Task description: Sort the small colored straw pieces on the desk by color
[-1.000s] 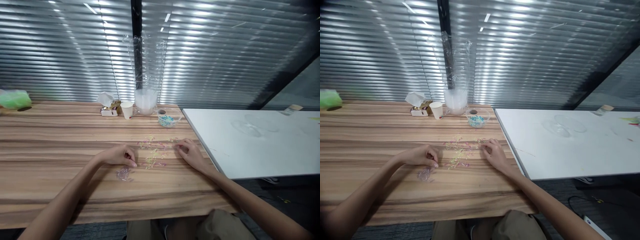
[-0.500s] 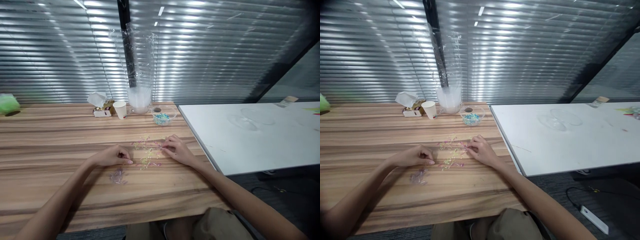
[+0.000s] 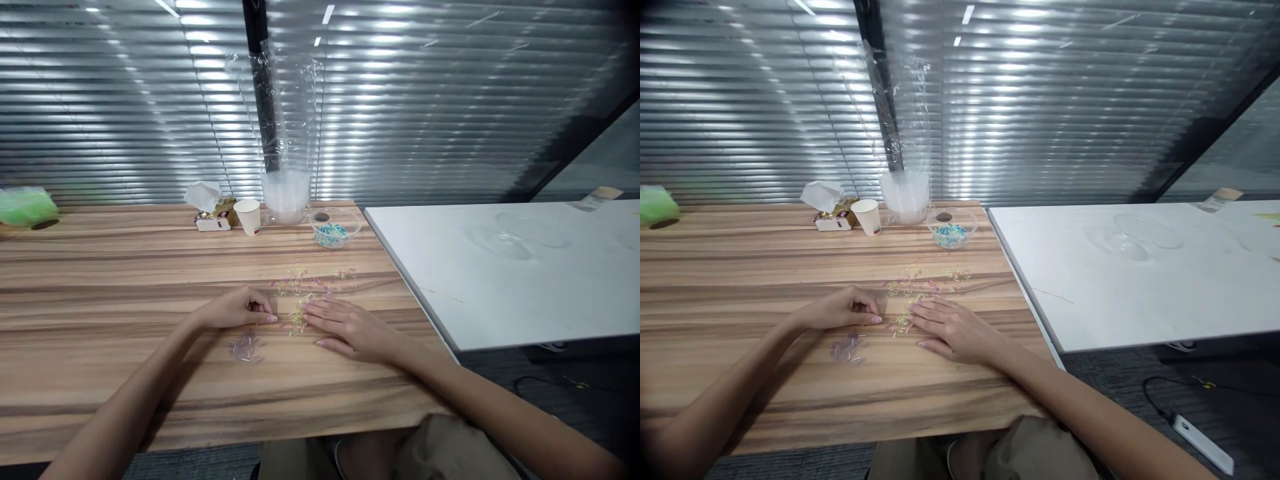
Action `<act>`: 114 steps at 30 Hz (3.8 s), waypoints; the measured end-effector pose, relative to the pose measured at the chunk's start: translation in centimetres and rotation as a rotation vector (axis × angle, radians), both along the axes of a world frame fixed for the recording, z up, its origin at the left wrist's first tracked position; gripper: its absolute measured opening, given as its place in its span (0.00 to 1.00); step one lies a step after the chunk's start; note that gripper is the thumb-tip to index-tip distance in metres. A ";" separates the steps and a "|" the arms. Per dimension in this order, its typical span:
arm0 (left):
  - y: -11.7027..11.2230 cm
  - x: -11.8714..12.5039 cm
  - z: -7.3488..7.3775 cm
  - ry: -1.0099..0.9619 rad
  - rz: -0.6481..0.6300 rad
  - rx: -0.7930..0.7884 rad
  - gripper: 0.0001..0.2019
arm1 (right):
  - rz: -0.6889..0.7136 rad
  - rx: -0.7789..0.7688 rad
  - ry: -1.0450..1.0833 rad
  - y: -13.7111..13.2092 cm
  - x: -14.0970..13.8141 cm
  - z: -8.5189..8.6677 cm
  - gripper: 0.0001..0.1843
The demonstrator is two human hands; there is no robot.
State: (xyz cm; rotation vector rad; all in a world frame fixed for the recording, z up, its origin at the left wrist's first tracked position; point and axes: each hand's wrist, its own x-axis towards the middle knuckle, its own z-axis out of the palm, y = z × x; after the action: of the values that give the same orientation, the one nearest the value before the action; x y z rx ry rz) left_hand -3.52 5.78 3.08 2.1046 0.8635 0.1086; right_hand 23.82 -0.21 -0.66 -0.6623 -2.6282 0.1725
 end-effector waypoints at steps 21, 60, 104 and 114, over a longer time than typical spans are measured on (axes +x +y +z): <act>-0.2 -0.1 0.3 0.072 0.034 -0.002 0.20 | -0.501 -0.011 0.012 1.6 1.7 -2.1 0.25; -0.2 0.0 0.2 0.017 0.026 -0.004 0.19 | -0.304 -0.056 -0.095 1.8 1.8 -0.5 0.26; 1.5 -1.8 -1.7 -0.209 0.200 -0.197 0.21 | -0.803 0.452 -0.069 14.9 1.2 11.3 0.23; 1.3 -1.8 -1.7 -0.215 0.215 -0.228 0.21 | -0.730 0.427 -0.125 24.6 -8.3 26.6 0.35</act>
State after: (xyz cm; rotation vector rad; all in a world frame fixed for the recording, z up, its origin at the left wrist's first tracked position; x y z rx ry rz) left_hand -5.30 7.03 1.40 1.7489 0.9234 0.3281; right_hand 15.53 24.44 25.91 -1.4256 -2.2353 -0.6365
